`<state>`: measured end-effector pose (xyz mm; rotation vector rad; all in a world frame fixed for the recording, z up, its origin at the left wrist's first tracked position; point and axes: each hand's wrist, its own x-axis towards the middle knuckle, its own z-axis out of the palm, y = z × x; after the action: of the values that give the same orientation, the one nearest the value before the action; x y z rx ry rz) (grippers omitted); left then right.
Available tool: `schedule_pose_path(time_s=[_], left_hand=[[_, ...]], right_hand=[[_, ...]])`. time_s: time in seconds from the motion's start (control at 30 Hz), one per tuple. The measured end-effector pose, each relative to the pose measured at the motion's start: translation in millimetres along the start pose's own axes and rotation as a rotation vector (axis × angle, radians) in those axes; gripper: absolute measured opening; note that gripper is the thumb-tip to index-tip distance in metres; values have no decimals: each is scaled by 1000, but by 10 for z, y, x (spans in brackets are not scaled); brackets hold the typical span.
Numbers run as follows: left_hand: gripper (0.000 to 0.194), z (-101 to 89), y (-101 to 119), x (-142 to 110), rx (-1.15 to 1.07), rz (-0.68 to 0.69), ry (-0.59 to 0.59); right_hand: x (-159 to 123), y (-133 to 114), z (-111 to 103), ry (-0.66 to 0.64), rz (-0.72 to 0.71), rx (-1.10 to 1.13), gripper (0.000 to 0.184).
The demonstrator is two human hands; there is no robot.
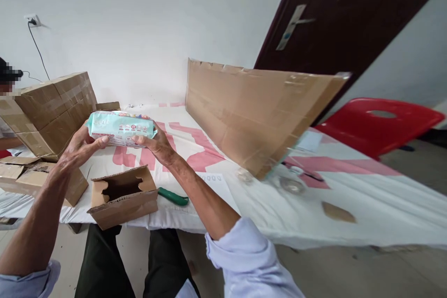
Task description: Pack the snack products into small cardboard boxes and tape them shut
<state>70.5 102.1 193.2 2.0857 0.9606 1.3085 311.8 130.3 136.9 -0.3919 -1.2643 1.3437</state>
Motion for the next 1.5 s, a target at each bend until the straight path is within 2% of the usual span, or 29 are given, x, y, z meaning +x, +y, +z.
schedule_pose_path(time_s=[0.1, 0.2, 0.27, 0.33, 0.43, 0.53, 0.57, 0.63, 0.7, 0.77, 0.83, 0.97, 1.07, 1.13, 1.2, 1.27, 1.33, 1.43, 1.5], left_hand=[[55, -75, -14, 116, 43, 5, 12], [58, -168, -177, 215, 72, 18, 0], [65, -199, -330, 212, 89, -15, 9], [74, -191, -465, 87, 115, -87, 74], [79, -134, -567, -413, 139, -235, 215], [76, -81, -601, -1191, 64, -357, 260], [81, -67, -623, -1463, 16, -359, 268], [109, -38, -710, -1956, -31, -357, 234], [130, 11, -855, -2330, 6, -420, 186], [137, 88, -1028, -2558, 51, -516, 119], [137, 185, -1184, -2650, 66, -599, 82], [144, 351, -1318, -2562, 61, -673, 48], [144, 415, -1261, -2417, 48, -684, -1], [137, 446, -1196, -2332, 38, -689, 2], [132, 469, -1142, -2253, 24, -672, -8], [130, 469, -1118, -2171, -5, -640, -42], [126, 433, -1129, -2083, -31, -626, -43], [118, 321, -1199, -1953, -67, -657, 7], [110, 236, -1265, -1880, -97, -668, 45]], right_hand=[[88, -5, -39, -83, 1, -58, 76], [201, 57, -94, -183, 35, -148, 78], [296, 192, -143, -187, 64, -226, 81], [397, 412, -207, -151, 79, -331, 87], [531, 850, -325, -132, 66, -527, 93], [642, 1334, -428, -142, 42, -695, 92], [683, 1494, -449, -146, 35, -730, 92], [783, 1806, -464, -164, 19, -759, 90], [910, 2100, -441, -187, -5, -778, 87], [1055, 2365, -390, -217, -23, -805, 85], [1198, 2588, -326, -252, -25, -830, 83], [1422, 2846, -228, -215, 0, -809, 76], [1496, 2792, -244, -165, 64, -745, 72], [1470, 2605, -312, -151, 102, -708, 71], [1351, 2301, -427, -140, 147, -662, 68], [1117, 1914, -581, -174, 240, -583, 62], [778, 1508, -747, -265, 370, -466, 63], [186, 1035, -931, -404, 495, -294, 86], [-163, 896, -963, -455, 511, -271, 104]])
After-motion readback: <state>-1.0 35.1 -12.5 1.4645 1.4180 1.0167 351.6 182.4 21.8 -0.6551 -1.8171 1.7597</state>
